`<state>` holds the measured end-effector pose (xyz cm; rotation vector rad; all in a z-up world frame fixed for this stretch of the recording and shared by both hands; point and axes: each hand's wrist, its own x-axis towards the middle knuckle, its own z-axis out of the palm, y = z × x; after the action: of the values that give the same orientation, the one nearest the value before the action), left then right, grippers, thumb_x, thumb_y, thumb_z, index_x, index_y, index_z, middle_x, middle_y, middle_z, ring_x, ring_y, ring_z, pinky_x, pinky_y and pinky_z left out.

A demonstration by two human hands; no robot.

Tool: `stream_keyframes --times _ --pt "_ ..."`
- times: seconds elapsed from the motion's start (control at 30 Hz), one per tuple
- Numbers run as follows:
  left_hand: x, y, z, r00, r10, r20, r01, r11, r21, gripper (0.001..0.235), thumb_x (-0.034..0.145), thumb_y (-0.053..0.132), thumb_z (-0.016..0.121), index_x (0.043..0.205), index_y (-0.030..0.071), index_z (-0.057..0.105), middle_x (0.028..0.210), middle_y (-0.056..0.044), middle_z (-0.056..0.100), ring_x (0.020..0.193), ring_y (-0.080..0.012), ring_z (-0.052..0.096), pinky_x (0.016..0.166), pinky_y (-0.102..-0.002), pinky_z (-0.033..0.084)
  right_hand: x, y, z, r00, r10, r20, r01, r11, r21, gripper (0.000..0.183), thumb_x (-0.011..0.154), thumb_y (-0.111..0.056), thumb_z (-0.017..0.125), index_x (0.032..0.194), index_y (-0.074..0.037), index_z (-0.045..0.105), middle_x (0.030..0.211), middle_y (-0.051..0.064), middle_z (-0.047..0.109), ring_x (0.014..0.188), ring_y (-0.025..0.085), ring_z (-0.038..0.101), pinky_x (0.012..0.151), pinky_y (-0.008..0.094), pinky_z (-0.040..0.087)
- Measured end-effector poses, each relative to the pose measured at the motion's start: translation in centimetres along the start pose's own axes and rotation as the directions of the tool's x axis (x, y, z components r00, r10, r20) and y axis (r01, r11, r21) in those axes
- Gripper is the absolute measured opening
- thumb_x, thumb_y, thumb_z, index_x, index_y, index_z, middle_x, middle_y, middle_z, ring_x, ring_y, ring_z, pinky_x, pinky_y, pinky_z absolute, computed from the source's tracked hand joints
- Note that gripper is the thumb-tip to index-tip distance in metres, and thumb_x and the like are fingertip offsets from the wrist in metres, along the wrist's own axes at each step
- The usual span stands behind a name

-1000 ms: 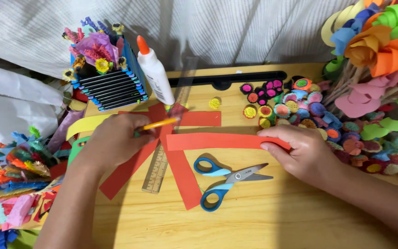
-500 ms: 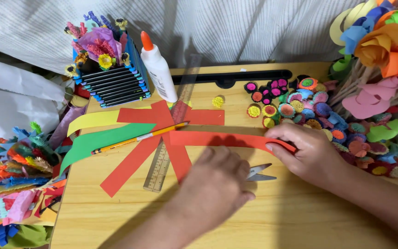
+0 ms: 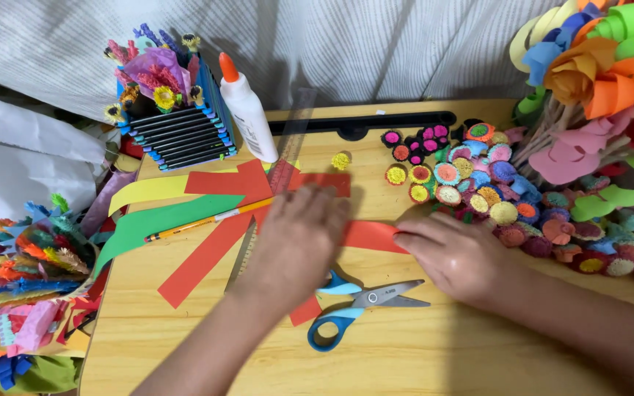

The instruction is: Creating paper decorations by rolling, gluing, and assembling colored paper strips

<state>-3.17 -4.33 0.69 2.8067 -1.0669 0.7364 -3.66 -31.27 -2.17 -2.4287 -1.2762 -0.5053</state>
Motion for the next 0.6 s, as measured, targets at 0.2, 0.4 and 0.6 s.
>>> stream_keyframes --times 0.2,0.4,0.6 --pt "-1.1 -3.2 2.1 0.996 -0.090 0.017 0.091 0.991 -0.097 0.029 0.075 0.019 0.081 0.103 0.015 0.074 0.092 -0.004 0.067 0.099 -0.0255 0.061 0.093 -0.045 0.045 0.1 -0.6 -0.7 0.984 -0.056 0.170 0.090 0.976 -0.197 0.034 0.088 0.002 0.059 0.120 -0.002 0.069 0.114 0.017 0.071 0.093 0.024 0.071 0.068 0.031 0.063" --pt "-1.5 -4.6 0.7 0.989 -0.112 0.094 0.131 0.964 -0.233 0.033 0.094 0.035 0.069 0.119 0.014 0.073 0.101 -0.005 0.070 0.097 -0.0296 0.059 0.084 -0.047 0.040 -0.2 -0.3 0.1 0.988 -0.150 -0.044 0.132 0.951 -0.281 0.024 0.100 -0.003 0.053 0.116 0.005 0.070 0.125 0.017 0.068 0.105 0.031 0.069 0.097 0.044 0.057" --pt "-2.0 -6.4 0.9 0.983 -0.150 0.110 0.173 0.952 -0.252 0.025 0.087 0.024 0.073 0.111 0.016 0.071 0.115 -0.008 0.067 0.103 -0.0344 0.057 0.076 -0.049 0.039 -0.3 0.2 0.1 0.985 0.082 -0.150 -0.070 0.994 0.086 0.021 0.093 -0.003 0.065 0.113 -0.003 0.073 0.122 0.013 0.071 0.100 0.024 0.074 0.092 0.035 0.060"
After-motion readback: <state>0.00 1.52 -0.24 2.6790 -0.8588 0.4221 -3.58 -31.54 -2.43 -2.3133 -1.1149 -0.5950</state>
